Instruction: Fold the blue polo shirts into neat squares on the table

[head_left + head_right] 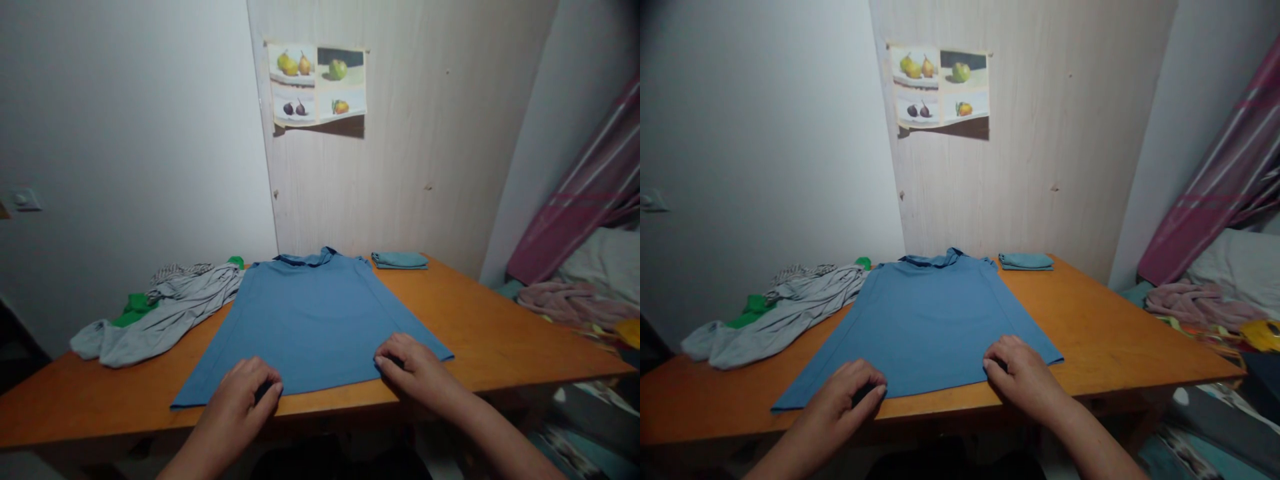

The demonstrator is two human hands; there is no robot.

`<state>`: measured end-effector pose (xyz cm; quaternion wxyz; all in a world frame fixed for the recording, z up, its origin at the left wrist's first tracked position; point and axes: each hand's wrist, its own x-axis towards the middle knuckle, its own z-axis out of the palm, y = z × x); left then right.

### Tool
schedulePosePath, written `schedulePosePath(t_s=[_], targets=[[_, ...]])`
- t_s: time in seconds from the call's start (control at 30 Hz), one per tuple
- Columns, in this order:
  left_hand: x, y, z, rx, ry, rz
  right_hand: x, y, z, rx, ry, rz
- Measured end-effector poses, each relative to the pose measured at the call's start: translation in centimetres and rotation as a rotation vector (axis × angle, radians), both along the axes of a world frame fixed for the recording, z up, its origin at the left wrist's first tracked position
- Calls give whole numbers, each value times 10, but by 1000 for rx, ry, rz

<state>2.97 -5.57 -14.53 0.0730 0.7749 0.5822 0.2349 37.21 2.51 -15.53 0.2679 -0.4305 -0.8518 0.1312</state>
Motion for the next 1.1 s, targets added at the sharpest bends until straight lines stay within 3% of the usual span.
schedulePosePath(t_s=[0.2, 0.47, 0.8, 1.0, 1.1], targets=[[4, -1, 3, 15, 42, -41, -1, -1, 2, -14, -62, 34], [36, -10, 4, 23, 92, -112, -18, -2, 17, -33, -120, 84], [36, 3, 6, 14, 135, -90, -53, -5, 26, 4, -232, 269], [43, 9, 6, 33, 182, -53, -65, -6, 25, 130, -346, 230], [44, 14, 11, 42, 135, -14, -68, -2, 30, 110, -347, 221]])
